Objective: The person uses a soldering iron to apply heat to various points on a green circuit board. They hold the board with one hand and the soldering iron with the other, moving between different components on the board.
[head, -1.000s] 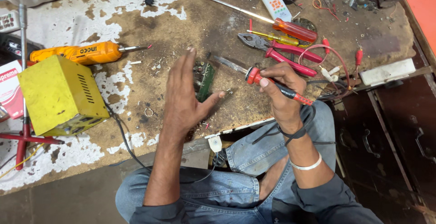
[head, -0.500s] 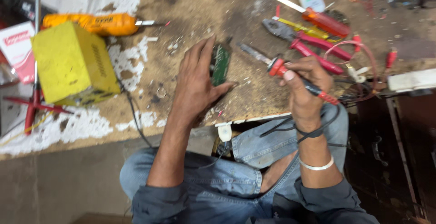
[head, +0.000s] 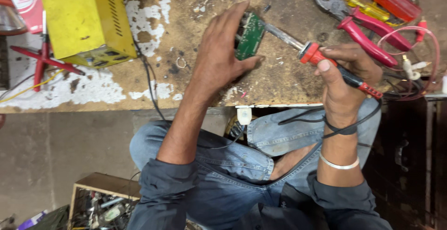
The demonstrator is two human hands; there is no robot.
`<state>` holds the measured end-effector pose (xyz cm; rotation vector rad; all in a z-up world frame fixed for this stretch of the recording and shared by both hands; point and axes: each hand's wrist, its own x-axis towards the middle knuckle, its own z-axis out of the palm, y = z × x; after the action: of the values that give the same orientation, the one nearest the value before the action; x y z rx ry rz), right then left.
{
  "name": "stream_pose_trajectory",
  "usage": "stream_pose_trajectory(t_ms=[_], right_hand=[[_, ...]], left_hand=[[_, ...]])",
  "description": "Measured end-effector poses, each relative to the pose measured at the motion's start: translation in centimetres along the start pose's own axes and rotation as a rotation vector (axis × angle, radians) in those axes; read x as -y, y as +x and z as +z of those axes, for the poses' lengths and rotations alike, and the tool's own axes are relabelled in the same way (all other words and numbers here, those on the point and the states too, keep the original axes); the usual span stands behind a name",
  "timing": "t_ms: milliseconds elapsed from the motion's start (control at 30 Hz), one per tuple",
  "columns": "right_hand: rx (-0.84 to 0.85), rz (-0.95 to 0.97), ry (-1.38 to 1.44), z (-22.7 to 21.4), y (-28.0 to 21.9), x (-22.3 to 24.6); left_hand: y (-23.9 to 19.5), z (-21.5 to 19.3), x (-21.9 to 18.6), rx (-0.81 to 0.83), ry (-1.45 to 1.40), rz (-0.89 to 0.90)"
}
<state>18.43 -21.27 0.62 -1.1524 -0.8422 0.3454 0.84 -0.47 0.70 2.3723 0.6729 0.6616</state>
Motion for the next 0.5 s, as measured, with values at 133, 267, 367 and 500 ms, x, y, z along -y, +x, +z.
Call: stream_pose_trajectory(t_ms=[133, 267, 367, 500], right_hand=[[-0.014, 0.018, 0.02, -0.18, -0.13, 0.23], [-0.013, 0.006, 0.029, -0.03, 0.14, 0.06], [-0.005, -0.004, 0.025, -0.01, 0.11, 0.04], [0.005, -0.008, 0.02, -0.06, 0.05, -0.05]], left_hand=[[0.2, 0.49, 0.01, 0.005, 0.004, -0.018], [0.17, 0.51, 0.29, -0.004, -0.007, -0.012], [0.04, 0.53, 0.36, -0.026, -0.008, -0.006], [-0.02, 0.69, 0.51, -0.049, -0.011, 0.007]])
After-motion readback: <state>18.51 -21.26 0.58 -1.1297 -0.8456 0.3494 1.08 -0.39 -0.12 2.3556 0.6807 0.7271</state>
